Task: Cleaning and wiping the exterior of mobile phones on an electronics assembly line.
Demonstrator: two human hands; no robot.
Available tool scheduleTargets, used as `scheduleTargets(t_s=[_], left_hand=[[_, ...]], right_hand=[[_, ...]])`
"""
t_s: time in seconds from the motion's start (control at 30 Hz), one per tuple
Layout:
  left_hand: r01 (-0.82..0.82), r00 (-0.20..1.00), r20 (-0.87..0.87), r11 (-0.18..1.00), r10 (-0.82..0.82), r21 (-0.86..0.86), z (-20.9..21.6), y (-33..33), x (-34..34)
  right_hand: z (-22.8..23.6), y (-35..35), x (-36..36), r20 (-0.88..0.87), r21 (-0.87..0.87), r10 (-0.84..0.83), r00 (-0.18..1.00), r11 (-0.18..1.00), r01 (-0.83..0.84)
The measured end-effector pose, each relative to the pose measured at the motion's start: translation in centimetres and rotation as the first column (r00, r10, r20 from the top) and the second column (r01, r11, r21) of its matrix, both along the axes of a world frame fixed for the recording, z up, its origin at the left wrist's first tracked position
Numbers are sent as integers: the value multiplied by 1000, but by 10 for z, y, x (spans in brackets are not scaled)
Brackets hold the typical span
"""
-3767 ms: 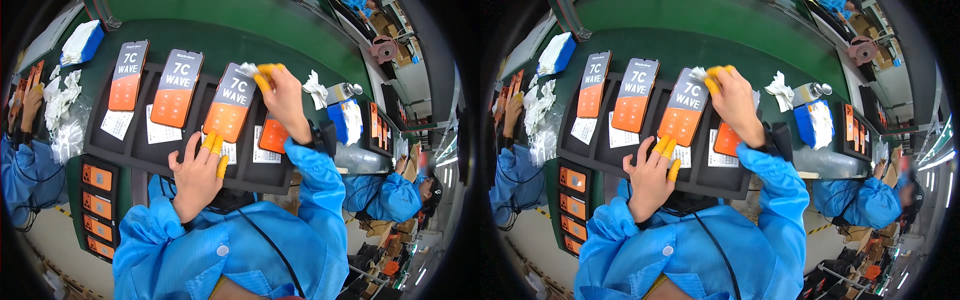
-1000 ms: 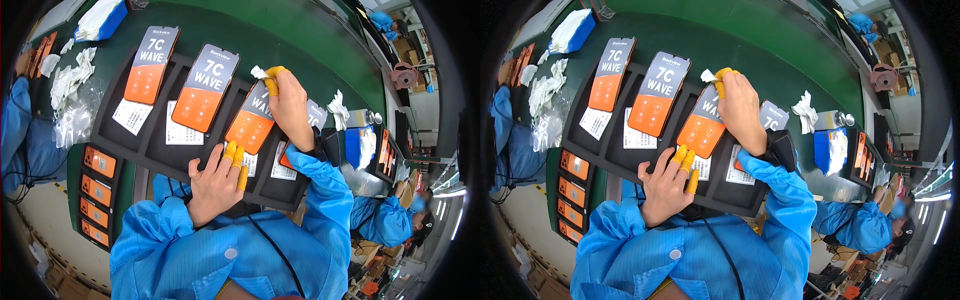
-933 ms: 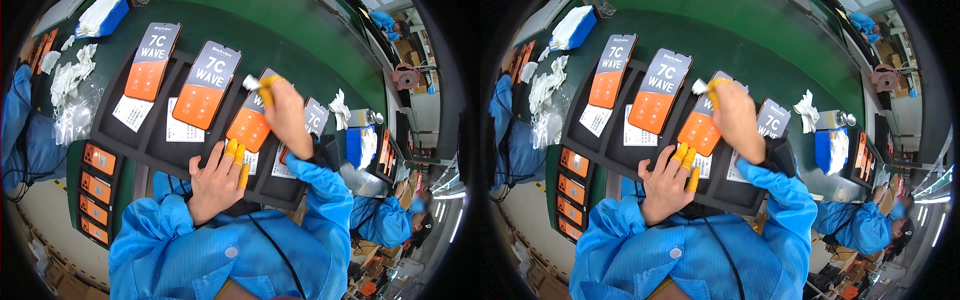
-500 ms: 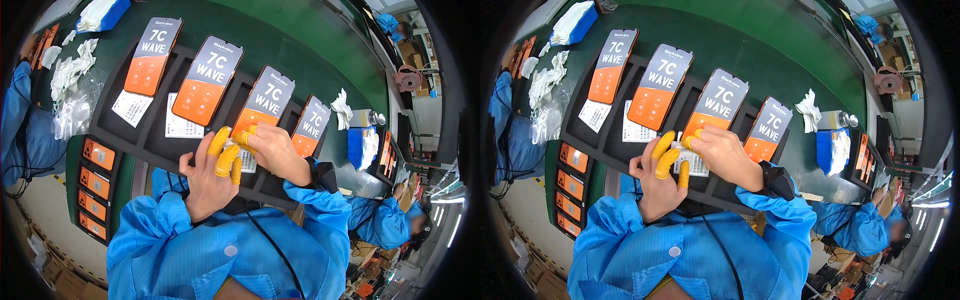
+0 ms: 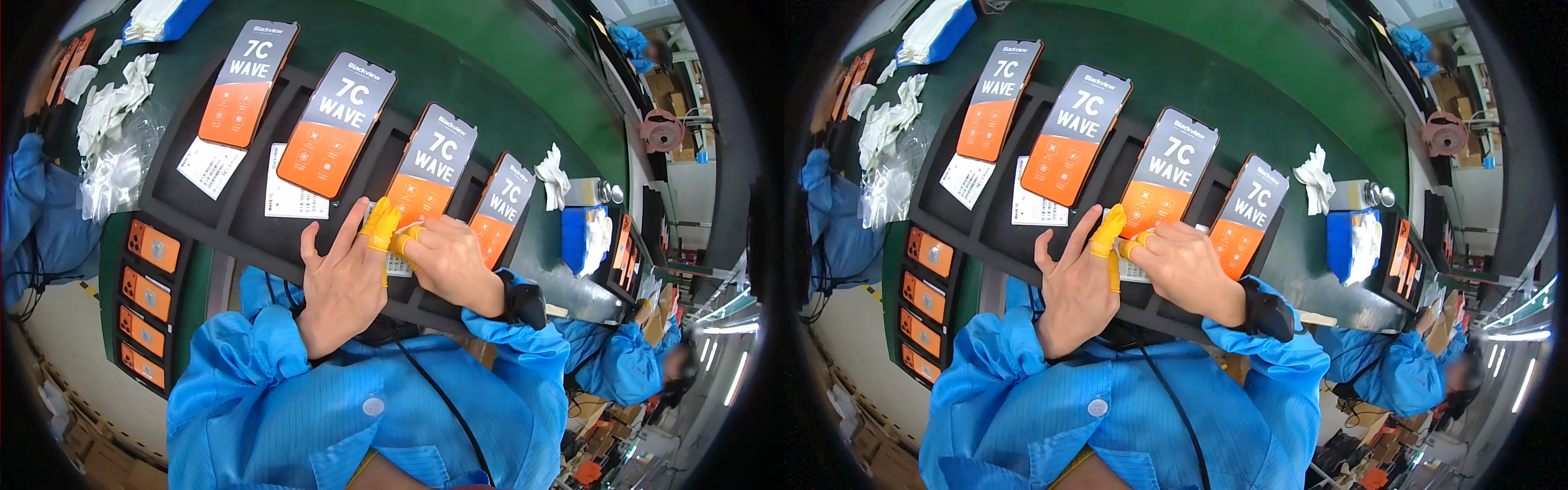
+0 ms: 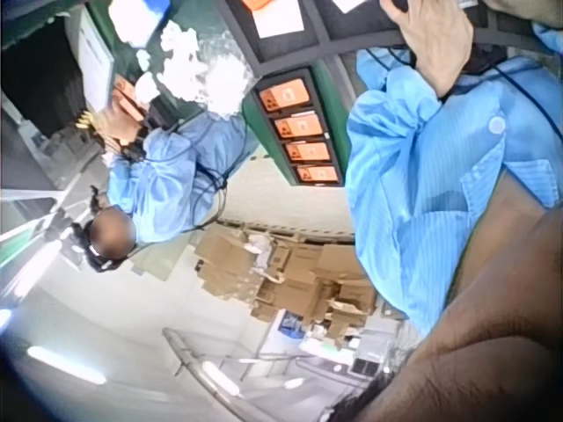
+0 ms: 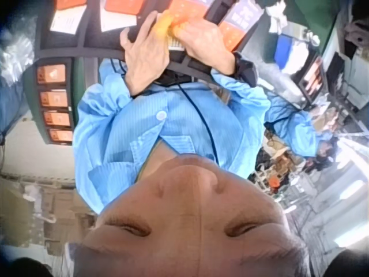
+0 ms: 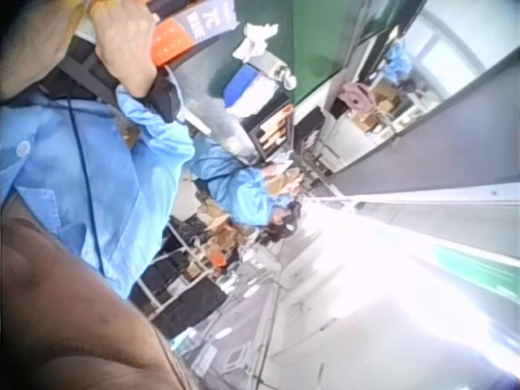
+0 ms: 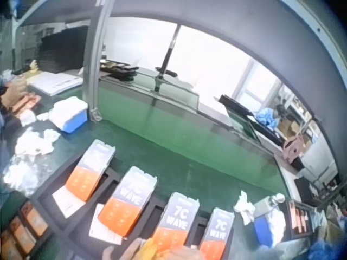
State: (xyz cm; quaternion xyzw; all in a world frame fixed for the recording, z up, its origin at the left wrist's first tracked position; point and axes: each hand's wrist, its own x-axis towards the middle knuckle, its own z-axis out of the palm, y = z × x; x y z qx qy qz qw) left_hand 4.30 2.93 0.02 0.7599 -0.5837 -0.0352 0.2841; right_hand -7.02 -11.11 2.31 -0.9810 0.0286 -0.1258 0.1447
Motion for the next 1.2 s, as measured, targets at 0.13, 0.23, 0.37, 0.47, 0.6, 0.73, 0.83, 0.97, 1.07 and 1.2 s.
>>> scheduleTargets(t_s=[0.13,0.23,0.37,0.47,0.6,0.73,0.83,0.97,1.07,1.2], left_hand=[[-78,997,-37,989,74,-125,10,9,10],[-182,983,-4,982,182,-60,23,24,32],[18,977,-211,1000,-15,11,20,42,42],[33,983,-178,999,-31,10,22,38,37],[178,963,-199,983,-184,-47,15,34,23],[136,987,-87,990,-132,48,16,27,17],[-17,998,54,999,15,41,14,28,22],[-128,980,164,989,116,69,7,34,32],[-76,989,137,993,63,87,9,36,36],[-121,978,177,991,109,62,7,34,37]], right_hand=[[3,-1,-2,-49,50,9,999,999,-6],[11,-13,-6,-79,408,64,995,912,-26],[34,-33,-10,-142,680,-100,985,713,171],[45,-44,9,-190,827,-351,917,447,342],[43,-72,42,-98,720,-422,901,595,357],[34,-79,81,100,518,-413,905,799,307],[25,-81,104,168,481,-406,898,829,284],[6,-81,117,250,235,-354,901,925,298],[-8,-53,109,322,-19,-289,902,950,312],[-15,16,77,110,-43,13,994,999,-8]])
